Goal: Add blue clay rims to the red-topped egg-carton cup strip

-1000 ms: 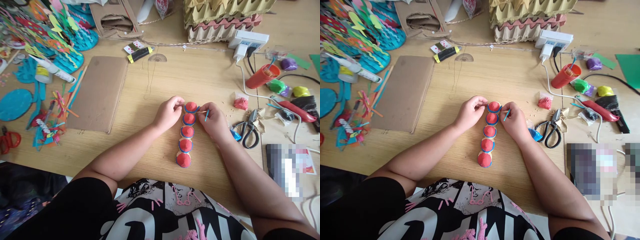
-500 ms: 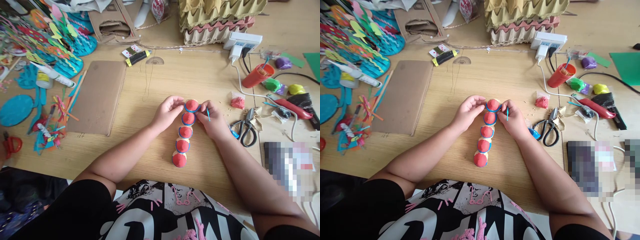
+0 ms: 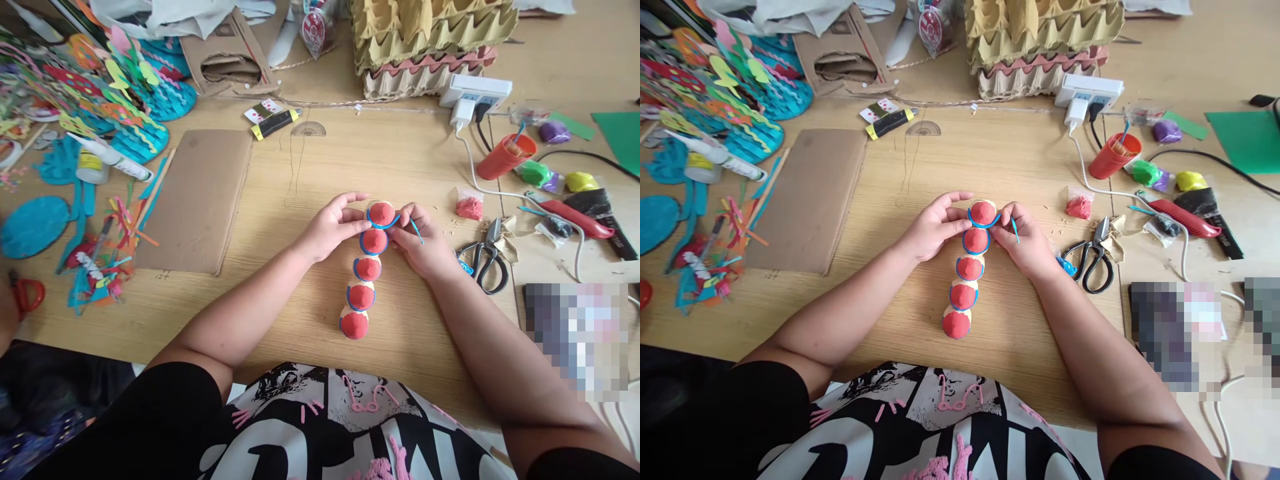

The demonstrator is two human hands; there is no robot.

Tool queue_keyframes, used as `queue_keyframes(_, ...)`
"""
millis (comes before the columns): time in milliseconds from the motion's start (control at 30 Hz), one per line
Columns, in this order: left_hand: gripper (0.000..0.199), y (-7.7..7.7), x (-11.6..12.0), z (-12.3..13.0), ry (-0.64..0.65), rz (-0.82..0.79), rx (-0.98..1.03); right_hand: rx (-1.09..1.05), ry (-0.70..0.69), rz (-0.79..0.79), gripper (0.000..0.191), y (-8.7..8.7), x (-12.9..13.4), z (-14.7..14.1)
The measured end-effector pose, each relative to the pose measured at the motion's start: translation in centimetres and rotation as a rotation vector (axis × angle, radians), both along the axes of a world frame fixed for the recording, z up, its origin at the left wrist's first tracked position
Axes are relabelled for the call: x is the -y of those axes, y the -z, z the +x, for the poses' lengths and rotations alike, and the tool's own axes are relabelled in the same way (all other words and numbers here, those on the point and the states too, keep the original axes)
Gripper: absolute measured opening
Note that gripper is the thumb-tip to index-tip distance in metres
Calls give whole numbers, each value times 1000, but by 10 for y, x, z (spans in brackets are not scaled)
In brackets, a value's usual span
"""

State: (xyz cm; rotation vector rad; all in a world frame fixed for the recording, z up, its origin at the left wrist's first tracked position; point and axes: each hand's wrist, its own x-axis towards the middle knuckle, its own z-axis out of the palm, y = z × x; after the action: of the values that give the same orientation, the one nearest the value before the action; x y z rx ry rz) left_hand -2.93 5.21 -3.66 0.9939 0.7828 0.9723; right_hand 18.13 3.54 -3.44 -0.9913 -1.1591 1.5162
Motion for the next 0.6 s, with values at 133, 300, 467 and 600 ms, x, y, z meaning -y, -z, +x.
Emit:
queue_keyframes(133,67,-1,-1,0,-9,8,6,-39,-10,-34,44,-3,1,-1)
queue_keyframes(300,67,-4,-1,-1,-4,-13,47,-112,-22,-50,49,-9,3,-3)
queue_keyframes(467,62,-7,1,-2,6,-42,60,-123,-22,-39,46,-12,3,-3)
queue_keyframes(600,56,-8,1,-1,-16,-81,71,-126,-21,-20,45,-11,2,-3)
